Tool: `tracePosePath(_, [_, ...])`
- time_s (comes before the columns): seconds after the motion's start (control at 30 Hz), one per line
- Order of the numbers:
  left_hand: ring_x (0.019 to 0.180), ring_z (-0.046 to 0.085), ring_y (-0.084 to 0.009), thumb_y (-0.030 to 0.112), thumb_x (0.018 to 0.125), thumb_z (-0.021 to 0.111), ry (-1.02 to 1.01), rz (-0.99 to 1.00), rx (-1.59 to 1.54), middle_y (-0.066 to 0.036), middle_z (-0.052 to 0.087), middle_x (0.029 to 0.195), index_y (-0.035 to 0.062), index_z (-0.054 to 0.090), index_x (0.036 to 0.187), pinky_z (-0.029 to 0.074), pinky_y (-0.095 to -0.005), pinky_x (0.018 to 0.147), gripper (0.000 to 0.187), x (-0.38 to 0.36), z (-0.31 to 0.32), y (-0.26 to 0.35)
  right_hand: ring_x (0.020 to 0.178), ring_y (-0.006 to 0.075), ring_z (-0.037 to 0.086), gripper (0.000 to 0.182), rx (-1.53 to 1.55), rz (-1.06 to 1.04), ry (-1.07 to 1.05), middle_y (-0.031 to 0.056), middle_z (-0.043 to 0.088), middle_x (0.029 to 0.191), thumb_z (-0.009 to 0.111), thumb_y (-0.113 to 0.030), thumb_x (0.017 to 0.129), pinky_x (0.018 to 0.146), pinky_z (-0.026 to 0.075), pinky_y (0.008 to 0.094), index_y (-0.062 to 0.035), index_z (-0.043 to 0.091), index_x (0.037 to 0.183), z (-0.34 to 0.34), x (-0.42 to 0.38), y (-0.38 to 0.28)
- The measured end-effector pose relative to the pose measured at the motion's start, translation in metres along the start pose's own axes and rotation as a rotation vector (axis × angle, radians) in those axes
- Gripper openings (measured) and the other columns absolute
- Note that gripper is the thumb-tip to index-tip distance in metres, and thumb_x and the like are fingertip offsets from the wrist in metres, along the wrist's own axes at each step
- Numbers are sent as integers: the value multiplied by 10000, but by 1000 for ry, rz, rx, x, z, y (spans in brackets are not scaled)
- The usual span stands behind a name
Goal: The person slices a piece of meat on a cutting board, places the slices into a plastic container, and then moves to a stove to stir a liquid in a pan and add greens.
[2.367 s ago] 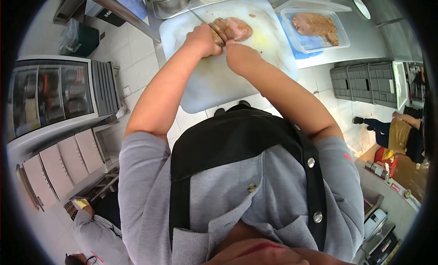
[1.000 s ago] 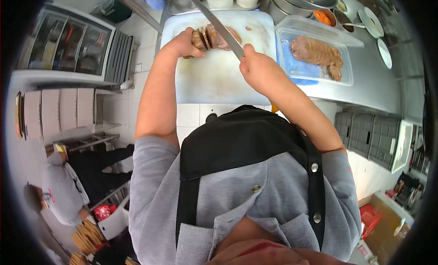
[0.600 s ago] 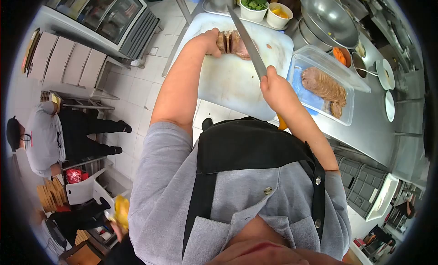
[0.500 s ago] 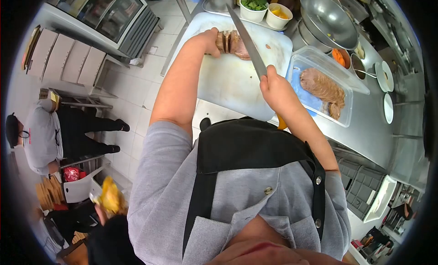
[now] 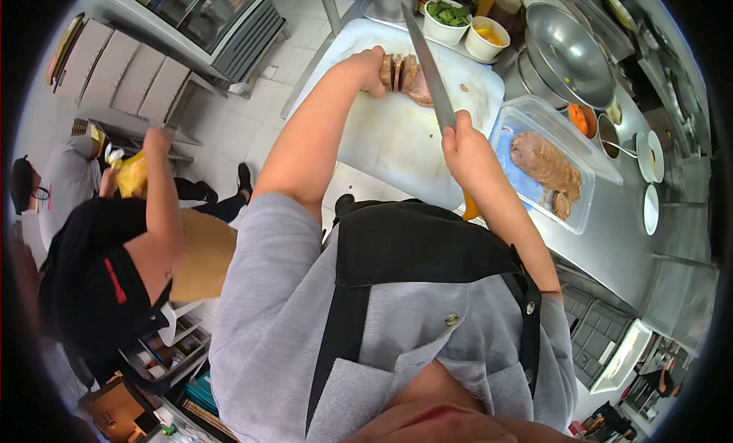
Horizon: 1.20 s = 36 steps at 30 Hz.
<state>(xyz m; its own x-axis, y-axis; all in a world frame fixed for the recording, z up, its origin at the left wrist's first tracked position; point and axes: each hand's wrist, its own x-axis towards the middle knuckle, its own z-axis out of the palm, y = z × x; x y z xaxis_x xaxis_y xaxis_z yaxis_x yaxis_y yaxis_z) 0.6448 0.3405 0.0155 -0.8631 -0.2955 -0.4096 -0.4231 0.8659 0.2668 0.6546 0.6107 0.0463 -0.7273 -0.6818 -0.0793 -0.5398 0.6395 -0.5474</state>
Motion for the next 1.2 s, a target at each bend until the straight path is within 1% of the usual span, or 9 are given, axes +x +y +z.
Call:
tracePosePath(0.1, [1083,587,-331,263,534,843,32,42,-11,-199,596,1148,5,376,1301,475,-378,913,934,0,1,-4,702,430,615,225,11,12,-17,254,619,740,452,-174,937,645,474,524,21,403,1038,3,4,-8])
tracePosePath(0.3, [1109,569,-355,335,501,883,5,157,22,-220,562,1196,-5,369,1310,459,-382,945,1017,5,0,-17,695,427,618,247,5,25,19,245,624,724,478,-143,905,648,479,524,32,413,1067,21,5,-32])
tracePosePath(0.4, [1103,572,-345,381,506,881,21,168,67,-199,569,1193,5,433,1227,488,-377,920,928,5,-2,-14,687,424,620,251,-30,72,49,245,622,710,484,-127,889,640,482,523,38,416,1065,33,9,-43])
tracePosePath(0.5, [1093,578,-343,381,533,850,-10,167,92,-217,562,1185,2,443,1236,479,-385,926,896,0,-9,-9,685,421,622,247,-72,125,77,245,624,711,480,-124,887,628,484,520,45,416,1055,43,12,-60])
tracePosePath(0.6, [1080,585,-336,394,542,838,-10,181,91,-213,567,1176,1,471,1203,490,-378,915,852,2,-8,-11,684,414,627,219,-103,180,87,238,626,707,473,-124,890,618,486,515,40,414,1022,53,17,-74])
tracePosePath(0.9, [1084,583,-318,405,552,832,44,201,75,-185,575,1178,-2,474,1229,487,-360,926,867,5,-2,-14,686,390,639,182,-183,334,17,219,637,730,459,-136,902,620,505,490,12,392,984,70,25,-106])
tracePosePath(1.0, [1162,528,-312,369,573,834,2,164,58,-105,545,1243,81,474,1259,485,-398,947,826,12,-1,-14,692,385,643,184,-208,351,44,214,639,729,454,-145,908,626,510,484,7,389,987,74,27,-106])
tracePosePath(1.1, [1077,586,-312,415,551,832,28,222,81,-179,576,1180,2,471,1238,486,-358,927,879,12,-1,-16,693,383,646,182,-217,367,39,216,642,734,447,-155,914,623,511,484,2,390,987,73,29,-109])
tracePosePath(1.2, [1077,586,-305,419,549,833,25,225,88,-175,578,1176,2,472,1237,486,-357,926,882,10,-2,-15,703,381,650,184,-226,383,31,219,643,740,444,-157,916,626,513,483,1,392,992,73,31,-111])
